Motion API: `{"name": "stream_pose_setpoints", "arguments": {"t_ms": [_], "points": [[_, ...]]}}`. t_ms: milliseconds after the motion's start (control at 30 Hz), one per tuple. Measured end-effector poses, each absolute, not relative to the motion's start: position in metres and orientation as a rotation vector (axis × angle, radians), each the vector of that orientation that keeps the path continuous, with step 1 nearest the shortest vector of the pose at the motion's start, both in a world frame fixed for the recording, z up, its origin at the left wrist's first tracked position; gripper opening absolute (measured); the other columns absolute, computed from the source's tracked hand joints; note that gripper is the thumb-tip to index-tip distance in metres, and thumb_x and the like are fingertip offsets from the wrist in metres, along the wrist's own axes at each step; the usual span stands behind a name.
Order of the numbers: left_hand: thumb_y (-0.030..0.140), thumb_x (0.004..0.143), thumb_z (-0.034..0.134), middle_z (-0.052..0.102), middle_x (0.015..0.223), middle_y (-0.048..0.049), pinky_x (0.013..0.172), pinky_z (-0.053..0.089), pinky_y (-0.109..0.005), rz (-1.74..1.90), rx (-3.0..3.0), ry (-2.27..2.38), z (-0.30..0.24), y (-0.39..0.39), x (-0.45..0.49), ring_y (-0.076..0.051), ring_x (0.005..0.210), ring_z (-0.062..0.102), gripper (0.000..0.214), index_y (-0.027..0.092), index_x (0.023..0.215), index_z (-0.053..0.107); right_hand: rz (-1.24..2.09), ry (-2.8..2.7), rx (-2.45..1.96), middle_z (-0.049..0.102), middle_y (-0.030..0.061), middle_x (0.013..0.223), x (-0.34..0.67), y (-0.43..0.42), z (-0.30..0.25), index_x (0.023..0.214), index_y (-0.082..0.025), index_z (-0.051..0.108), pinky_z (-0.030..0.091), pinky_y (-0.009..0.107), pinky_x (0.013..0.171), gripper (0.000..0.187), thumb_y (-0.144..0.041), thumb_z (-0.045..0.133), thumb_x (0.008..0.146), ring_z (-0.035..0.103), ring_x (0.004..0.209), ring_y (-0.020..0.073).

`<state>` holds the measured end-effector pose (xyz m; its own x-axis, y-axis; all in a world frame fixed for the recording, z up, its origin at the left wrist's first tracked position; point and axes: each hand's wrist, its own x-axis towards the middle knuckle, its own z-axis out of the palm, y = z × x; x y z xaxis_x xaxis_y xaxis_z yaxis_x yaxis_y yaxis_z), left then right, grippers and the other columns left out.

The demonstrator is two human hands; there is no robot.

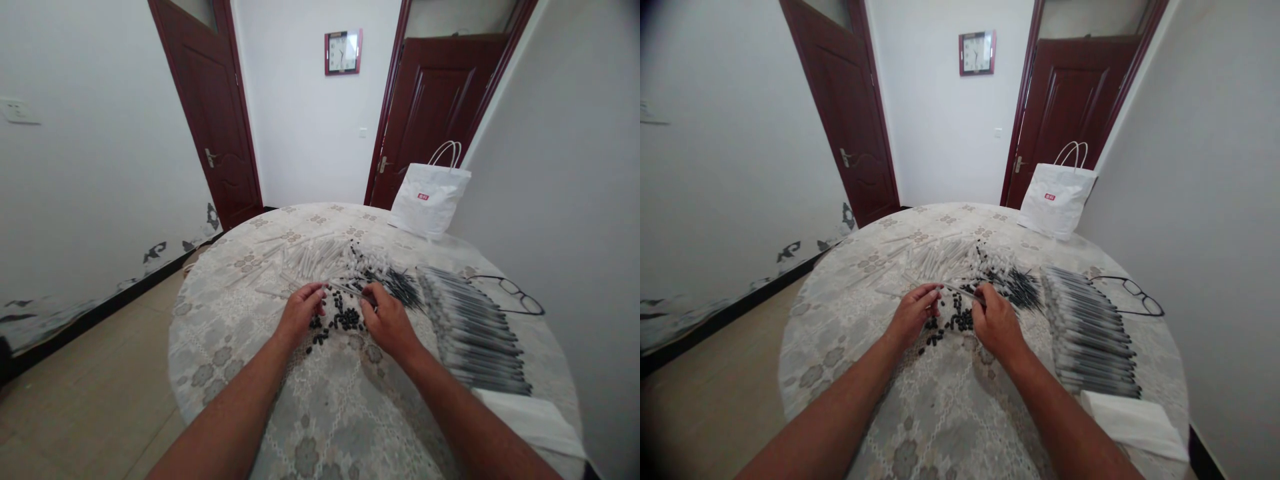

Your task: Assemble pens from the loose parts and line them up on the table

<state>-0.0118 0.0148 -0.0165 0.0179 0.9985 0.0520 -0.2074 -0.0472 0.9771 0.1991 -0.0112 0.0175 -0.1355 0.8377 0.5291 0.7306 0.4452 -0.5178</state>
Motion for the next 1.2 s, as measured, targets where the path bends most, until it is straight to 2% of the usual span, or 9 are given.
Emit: {"name": "stream_pose_setpoints", "arguments": {"t_ms": [267, 400, 600, 800, 1200], "points": [[0.046, 0.077, 0.072, 0.055, 0.072, 0.0008, 0.059, 0.051, -0.026, 1.22, 1.09, 0.926, -0.017, 0.009, -0.004, -0.008, 0.055, 0.049, 0.048, 0.016, 0.113, 0.073, 0.116, -1.924, -1.285, 0.066, 0.0065, 0.09, 0.231, -0.024, -0.022, 0.105, -0.02, 0.055, 0.047, 0.029, 0.073, 0.014, -0.025, 0.047, 0.094, 0.064, 0.081, 0.0203], [0.047, 0.079, 0.069, 0.055, 0.065, 0.0017, 0.057, 0.046, -0.025, 1.169, 1.196, 1.018, -0.017, 0.005, -0.001, -0.01, 0.054, 0.054, 0.048, 0.016, 0.114, 0.072, 0.062, -1.946, -1.273, 0.066, 0.007, 0.09, 0.241, -0.021, -0.031, 0.105, -0.019, 0.056, 0.048, 0.03, 0.074, 0.015, -0.025, 0.048, 0.093, 0.063, 0.08, 0.0206], [0.046, 0.083, 0.065, 0.062, 0.071, 0.0009, 0.053, 0.039, -0.022, 1.099, 1.303, 1.091, -0.018, 0.003, 0.002, -0.012, 0.058, 0.061, 0.04, 0.018, 0.111, 0.069, 0.052, -1.963, -1.238, 0.066, 0.0073, 0.091, 0.244, -0.019, -0.026, 0.105, -0.019, 0.057, 0.049, 0.03, 0.075, 0.015, -0.024, 0.049, 0.093, 0.063, 0.082, 0.0207], [0.047, 0.08, 0.068, 0.066, 0.08, -0.0004, 0.06, 0.044, -0.024, 1.117, 1.302, 1.067, -0.018, 0.003, 0.003, -0.013, 0.06, 0.062, 0.037, 0.018, 0.103, 0.068, 0.071, -1.987, -1.223, 0.066, 0.0078, 0.091, 0.242, -0.02, -0.027, 0.105, -0.02, 0.058, 0.049, 0.031, 0.076, 0.016, -0.024, 0.048, 0.093, 0.063, 0.081, 0.0208], [0.048, 0.082, 0.065, 0.066, 0.072, -0.0002, 0.055, 0.04, -0.023, 1.12, 1.313, 1.124, -0.017, 0.003, 0.003, -0.014, 0.059, 0.064, 0.043, 0.019, 0.112, 0.071, 0.062, -1.994, -1.234, 0.067, 0.0075, 0.091, 0.241, -0.024, -0.027, 0.105, -0.019, 0.058, 0.049, 0.031, 0.075, 0.016, -0.024, 0.049, 0.092, 0.063, 0.08, 0.0206]]}}
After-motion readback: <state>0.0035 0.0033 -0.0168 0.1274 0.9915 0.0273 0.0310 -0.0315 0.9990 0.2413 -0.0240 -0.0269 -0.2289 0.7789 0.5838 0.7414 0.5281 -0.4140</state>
